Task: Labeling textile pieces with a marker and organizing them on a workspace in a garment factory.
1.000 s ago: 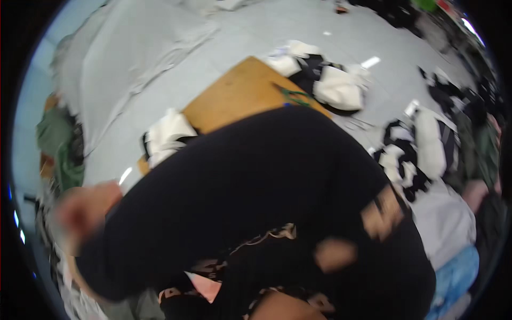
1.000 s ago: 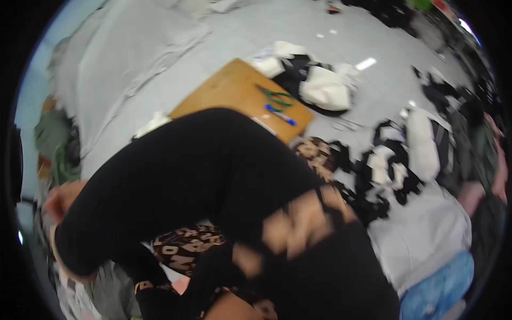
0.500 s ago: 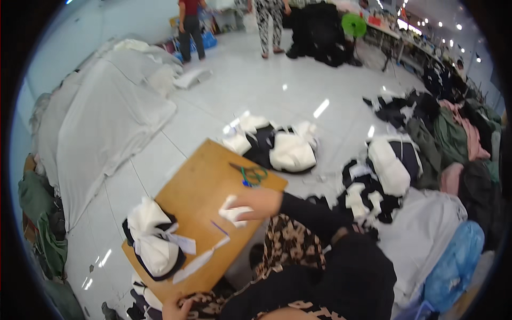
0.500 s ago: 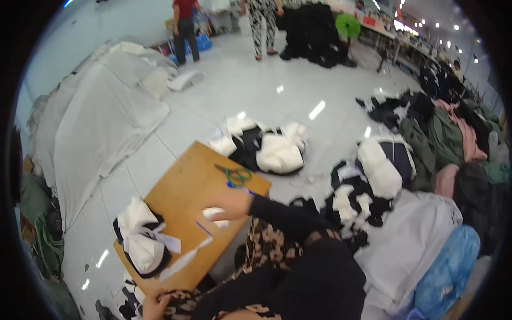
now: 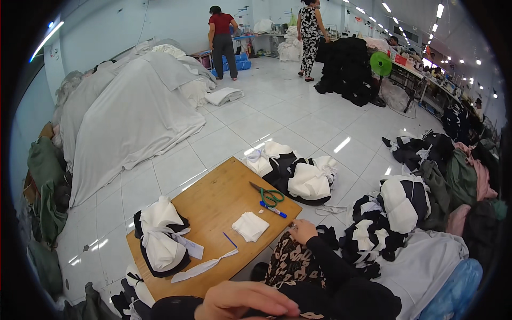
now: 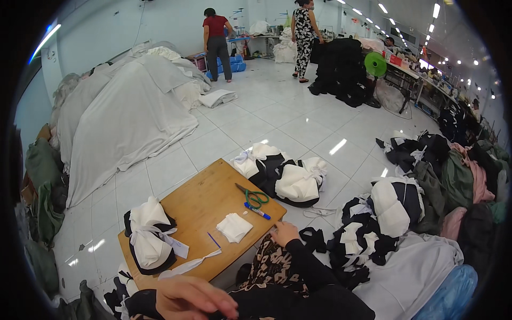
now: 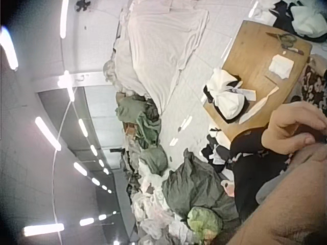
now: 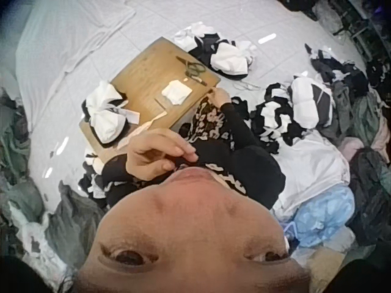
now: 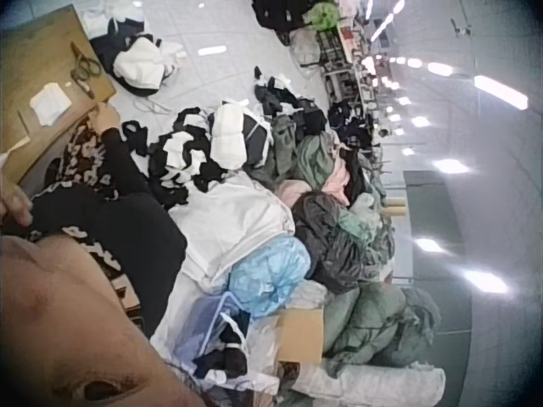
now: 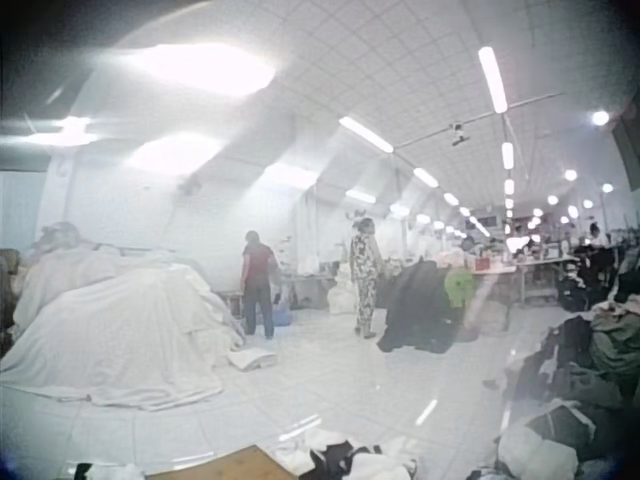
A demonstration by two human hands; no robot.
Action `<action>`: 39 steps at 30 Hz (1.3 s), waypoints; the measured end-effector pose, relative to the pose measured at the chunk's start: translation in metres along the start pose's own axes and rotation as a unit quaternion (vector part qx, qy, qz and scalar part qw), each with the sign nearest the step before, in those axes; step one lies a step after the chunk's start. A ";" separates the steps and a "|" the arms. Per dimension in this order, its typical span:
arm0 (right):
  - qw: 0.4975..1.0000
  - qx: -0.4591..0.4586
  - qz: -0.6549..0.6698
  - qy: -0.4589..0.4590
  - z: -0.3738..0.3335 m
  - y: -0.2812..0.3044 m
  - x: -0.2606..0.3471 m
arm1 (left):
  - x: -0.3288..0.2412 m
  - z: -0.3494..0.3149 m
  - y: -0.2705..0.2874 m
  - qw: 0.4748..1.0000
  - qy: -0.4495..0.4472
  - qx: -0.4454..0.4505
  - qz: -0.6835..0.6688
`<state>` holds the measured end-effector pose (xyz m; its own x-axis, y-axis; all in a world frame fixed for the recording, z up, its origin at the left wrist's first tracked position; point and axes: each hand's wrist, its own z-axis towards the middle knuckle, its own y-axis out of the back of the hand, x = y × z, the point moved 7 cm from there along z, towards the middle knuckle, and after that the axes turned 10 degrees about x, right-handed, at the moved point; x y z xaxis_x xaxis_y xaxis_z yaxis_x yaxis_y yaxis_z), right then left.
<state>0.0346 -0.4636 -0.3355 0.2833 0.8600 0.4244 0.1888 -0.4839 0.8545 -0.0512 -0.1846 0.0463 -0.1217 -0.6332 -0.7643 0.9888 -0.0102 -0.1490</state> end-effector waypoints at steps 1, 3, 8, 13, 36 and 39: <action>0.998 -0.052 0.018 -0.044 -0.008 0.004 -0.008 | 0.006 -0.005 -0.005 0.993 -0.026 -0.045 -0.103; 0.990 -0.118 0.028 -0.070 -0.016 0.007 -0.020 | 0.008 -0.003 -0.015 0.987 -0.114 -0.039 -0.102; 0.989 -0.116 0.046 -0.073 -0.011 -0.003 -0.025 | 0.017 -0.007 -0.020 0.984 -0.151 -0.025 -0.094; 0.987 -0.135 0.045 -0.078 -0.011 0.012 -0.021 | 0.013 -0.002 -0.022 0.964 -0.216 0.140 -0.063; 0.983 -0.163 0.082 -0.018 -0.006 -0.002 -0.033 | 0.034 0.019 -0.019 0.961 -0.219 0.125 -0.112; 0.982 -0.167 0.092 0.002 -0.012 0.000 -0.032 | 0.044 0.007 -0.040 0.891 -0.401 0.209 0.045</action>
<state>0.0146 -0.4892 -0.3453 0.2809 0.7643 0.5805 -0.1834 -0.5510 0.8141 -0.0953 -0.2176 0.0229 -0.1044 -0.9936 -0.0423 0.9577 -0.1119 0.2651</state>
